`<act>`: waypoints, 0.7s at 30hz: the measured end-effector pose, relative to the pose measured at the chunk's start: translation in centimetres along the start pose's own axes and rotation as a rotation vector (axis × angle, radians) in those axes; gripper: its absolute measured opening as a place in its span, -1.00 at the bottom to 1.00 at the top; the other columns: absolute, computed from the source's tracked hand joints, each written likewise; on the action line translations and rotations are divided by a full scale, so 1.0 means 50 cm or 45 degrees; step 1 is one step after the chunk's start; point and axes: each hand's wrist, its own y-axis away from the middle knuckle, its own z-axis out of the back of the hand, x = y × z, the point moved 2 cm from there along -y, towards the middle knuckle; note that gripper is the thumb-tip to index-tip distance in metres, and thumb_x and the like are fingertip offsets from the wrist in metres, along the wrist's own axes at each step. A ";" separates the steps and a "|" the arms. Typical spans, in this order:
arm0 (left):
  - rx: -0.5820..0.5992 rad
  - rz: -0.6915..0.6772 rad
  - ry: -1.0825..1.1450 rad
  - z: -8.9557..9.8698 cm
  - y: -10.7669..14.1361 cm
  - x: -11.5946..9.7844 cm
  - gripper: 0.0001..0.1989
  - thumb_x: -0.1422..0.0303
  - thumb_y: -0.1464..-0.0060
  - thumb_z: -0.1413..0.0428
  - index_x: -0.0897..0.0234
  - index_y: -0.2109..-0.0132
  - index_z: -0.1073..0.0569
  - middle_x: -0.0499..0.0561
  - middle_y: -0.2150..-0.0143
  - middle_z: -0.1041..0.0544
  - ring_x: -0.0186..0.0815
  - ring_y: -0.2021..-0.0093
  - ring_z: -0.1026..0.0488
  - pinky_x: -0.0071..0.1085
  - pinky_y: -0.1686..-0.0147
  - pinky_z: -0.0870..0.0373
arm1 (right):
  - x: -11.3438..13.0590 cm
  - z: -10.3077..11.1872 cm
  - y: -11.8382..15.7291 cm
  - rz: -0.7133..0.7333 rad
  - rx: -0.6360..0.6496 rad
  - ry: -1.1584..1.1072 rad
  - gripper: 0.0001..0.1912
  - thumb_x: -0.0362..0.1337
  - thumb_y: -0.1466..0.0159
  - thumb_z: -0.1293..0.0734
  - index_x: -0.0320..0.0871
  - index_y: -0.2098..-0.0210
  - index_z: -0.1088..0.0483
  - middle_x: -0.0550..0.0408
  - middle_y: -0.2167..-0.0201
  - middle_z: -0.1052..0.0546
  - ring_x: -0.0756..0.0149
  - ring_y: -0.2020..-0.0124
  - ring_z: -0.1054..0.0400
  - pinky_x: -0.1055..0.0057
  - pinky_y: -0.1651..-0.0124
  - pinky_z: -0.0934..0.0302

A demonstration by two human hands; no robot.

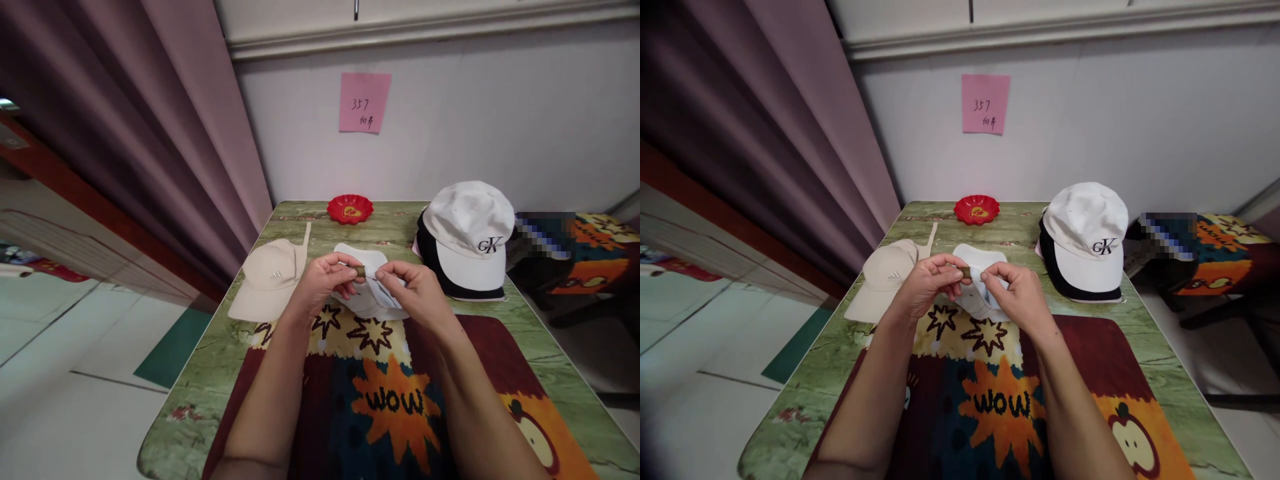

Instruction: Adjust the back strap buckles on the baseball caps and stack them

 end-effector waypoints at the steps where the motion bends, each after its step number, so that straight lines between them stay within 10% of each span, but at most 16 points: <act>1: -0.007 -0.005 -0.005 0.000 0.001 -0.001 -0.72 0.28 0.02 -0.35 0.33 0.17 -0.58 0.05 0.41 -0.64 -0.40 0.54 -0.48 -0.51 0.52 -0.39 | 0.001 0.000 0.000 0.007 0.010 0.007 -0.67 -0.03 -0.30 -0.34 -0.13 0.41 -0.53 0.16 0.57 -0.42 0.42 0.60 -0.11 0.42 0.50 0.02; 21: -0.136 -0.034 0.000 -0.013 0.006 -0.007 -0.72 0.33 0.12 -0.39 0.37 0.23 -0.65 0.05 0.31 -0.64 -0.36 0.37 -0.56 -0.44 0.27 -0.51 | 0.010 -0.002 -0.001 0.134 0.030 0.206 -0.76 -0.12 -0.32 -0.33 -0.13 0.33 -0.55 0.20 0.51 -0.50 0.39 0.50 -0.24 0.43 0.33 -0.07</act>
